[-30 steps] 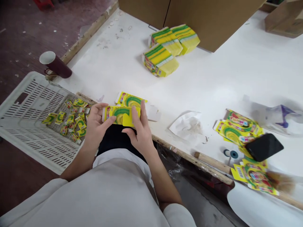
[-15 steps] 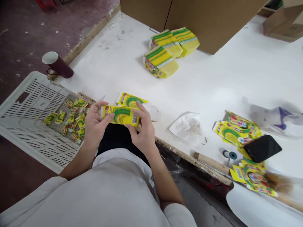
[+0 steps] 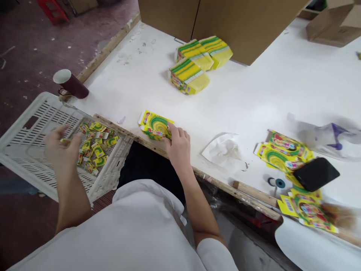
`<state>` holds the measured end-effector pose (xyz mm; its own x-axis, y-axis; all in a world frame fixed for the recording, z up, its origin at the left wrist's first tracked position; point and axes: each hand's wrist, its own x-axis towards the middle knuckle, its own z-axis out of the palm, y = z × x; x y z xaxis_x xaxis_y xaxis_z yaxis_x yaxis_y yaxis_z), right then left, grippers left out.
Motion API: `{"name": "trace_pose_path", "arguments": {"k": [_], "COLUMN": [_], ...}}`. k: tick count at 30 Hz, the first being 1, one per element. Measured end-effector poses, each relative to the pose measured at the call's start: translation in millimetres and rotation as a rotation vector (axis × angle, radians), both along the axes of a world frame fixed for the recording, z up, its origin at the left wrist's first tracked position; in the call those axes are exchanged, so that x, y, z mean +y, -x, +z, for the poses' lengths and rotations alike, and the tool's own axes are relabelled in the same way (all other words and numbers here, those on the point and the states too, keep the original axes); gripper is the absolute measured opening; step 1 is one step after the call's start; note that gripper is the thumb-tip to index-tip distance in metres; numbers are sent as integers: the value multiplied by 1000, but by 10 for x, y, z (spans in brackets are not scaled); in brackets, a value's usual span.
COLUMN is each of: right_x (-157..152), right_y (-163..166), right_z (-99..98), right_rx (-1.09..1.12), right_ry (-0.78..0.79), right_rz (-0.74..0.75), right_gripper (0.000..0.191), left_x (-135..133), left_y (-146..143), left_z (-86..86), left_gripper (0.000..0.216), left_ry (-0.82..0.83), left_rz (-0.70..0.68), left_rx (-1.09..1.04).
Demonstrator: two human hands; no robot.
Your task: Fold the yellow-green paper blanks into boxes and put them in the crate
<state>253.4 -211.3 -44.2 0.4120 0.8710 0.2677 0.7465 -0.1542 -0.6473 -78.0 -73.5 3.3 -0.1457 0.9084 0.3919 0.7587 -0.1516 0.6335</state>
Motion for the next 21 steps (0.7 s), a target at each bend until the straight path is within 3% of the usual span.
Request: {"name": "trace_pose_path", "arguments": {"k": [3,8,12,15,18,21], "right_x": [-7,-106,-207,-266,-268,-221], "right_y": [12,162,507,723,805,767], "right_z": [121,477,503,408,328,292], "right_rx": [-23,75,447,757,793,741], "right_ry": [-46,-170,-193,-216,-181,-155], "right_rz": [-22,51,300,355,386,315], "right_gripper": [44,50,42,45,54,52], "left_x": [-276,-665,-803,-804,-771,-769], "left_y": [-581,-1507,-1880,-1945,-1907,-1841], "left_z": [-113,-190,0,164,215,188], "left_gripper": [46,76,73,66,61,72], "left_ry": [157,327,387,393,368,338], "left_rz": [-322,-737,-680,-584,-526,-583], "left_rx": [-346,-906,-1249,-1409,-1433,-1355]}}
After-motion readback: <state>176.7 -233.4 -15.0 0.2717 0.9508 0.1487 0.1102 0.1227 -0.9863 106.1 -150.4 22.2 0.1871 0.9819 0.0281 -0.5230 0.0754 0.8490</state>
